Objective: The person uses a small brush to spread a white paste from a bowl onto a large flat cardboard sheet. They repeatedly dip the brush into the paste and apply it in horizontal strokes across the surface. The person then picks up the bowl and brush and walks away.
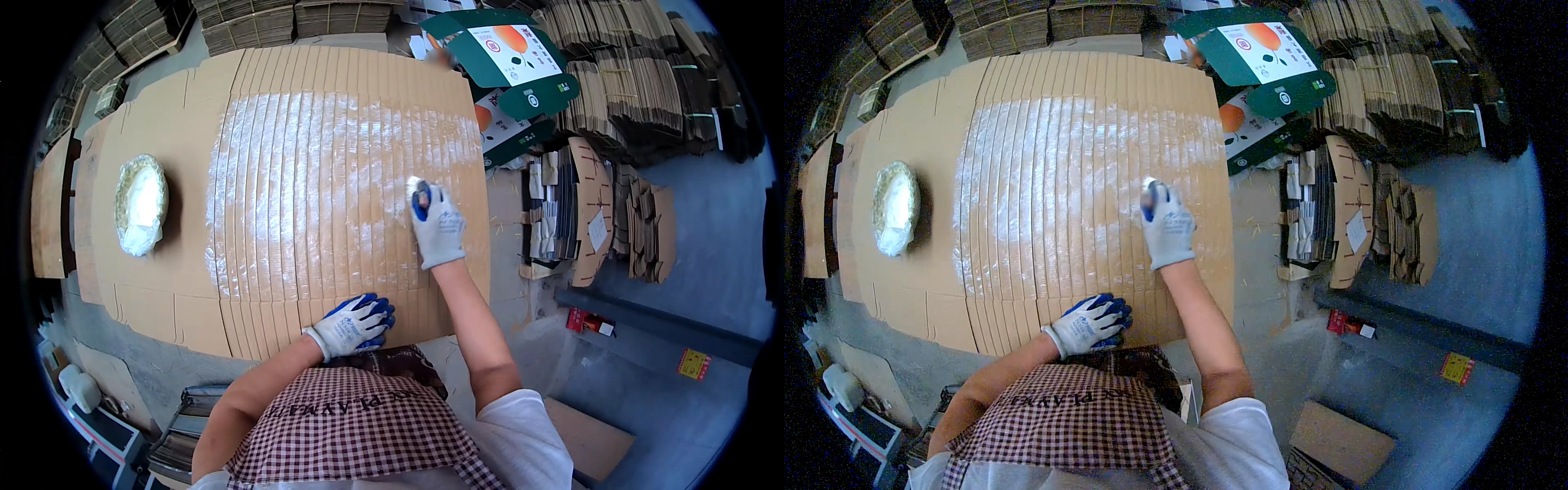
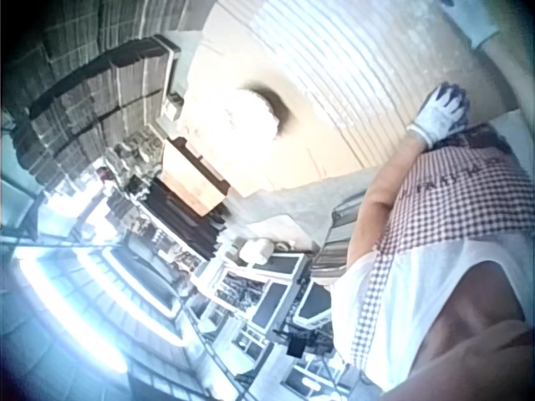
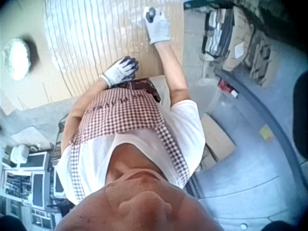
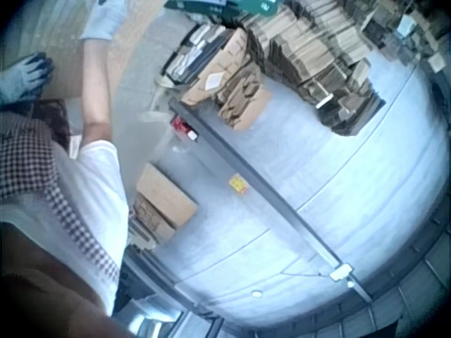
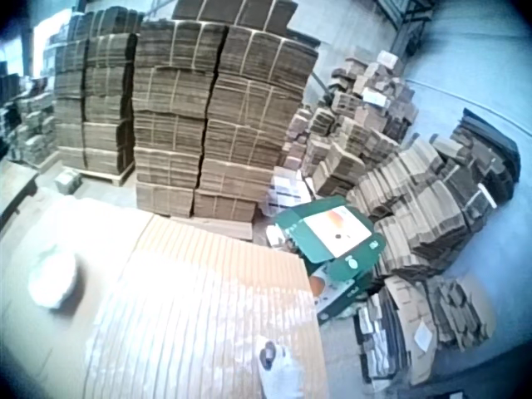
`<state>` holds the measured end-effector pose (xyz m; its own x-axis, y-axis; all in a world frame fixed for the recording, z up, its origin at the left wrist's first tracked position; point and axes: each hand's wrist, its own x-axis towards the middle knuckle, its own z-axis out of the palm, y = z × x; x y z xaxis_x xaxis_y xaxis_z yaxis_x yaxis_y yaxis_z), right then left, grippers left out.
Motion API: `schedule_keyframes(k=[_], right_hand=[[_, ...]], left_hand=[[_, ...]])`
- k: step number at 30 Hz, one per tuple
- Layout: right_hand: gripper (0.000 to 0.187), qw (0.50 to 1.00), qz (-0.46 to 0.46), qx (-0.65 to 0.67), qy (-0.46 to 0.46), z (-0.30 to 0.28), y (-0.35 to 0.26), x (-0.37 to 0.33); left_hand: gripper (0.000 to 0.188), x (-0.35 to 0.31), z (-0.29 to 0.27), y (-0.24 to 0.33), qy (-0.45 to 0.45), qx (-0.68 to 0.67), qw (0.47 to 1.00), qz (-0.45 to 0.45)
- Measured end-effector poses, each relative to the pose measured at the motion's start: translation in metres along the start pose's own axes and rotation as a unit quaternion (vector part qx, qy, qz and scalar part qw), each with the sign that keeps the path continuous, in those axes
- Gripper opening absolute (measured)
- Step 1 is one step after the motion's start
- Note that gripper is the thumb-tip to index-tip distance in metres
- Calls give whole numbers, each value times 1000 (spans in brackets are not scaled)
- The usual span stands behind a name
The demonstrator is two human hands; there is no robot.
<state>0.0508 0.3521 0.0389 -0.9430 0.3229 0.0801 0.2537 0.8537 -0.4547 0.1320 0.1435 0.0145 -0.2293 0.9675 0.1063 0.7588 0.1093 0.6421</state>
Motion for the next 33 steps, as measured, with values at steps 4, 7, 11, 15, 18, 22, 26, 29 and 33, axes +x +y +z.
schedule_keyframes(k=[4, 7, 11, 15, 18, 22, 26, 29, 33], right_hand=[[36, 998, 37, 45, 6, -12, -14, -10], [38, 995, -16, 99, -5, 0, -24, -28], [36, 1000, -8, 10, 2, 1, -9, -19], [36, 998, 31, 45, 26, -20, -11, -27], [37, 995, 20, 96, -19, -25, -26, -51], [39, 999, -30, 27, -28, -10, -4, -58], [36, 998, 56, 8, -2, -32, 5, -58], [34, 995, 44, 88, -20, -35, -4, -74], [31, 993, 38, 103, -34, -27, -1, -81]], left_hand=[[33, -1, 2, -4, -3, 0, 1000, -2], [34, -2, 3, -4, -11, 4, 1000, 0], [35, 1, 2, -4, -17, 16, 1000, 4], [35, -2, 5, -7, -13, 10, 1000, 0], [35, -2, 6, -6, -14, 10, 1000, 3], [35, 0, 3, -7, -8, 24, 1000, 13], [35, -1, 5, -5, -8, 29, 1000, 6], [37, 1, 2, -5, -14, 32, 999, 6], [39, 0, 0, -5, -25, 43, 999, 7]])
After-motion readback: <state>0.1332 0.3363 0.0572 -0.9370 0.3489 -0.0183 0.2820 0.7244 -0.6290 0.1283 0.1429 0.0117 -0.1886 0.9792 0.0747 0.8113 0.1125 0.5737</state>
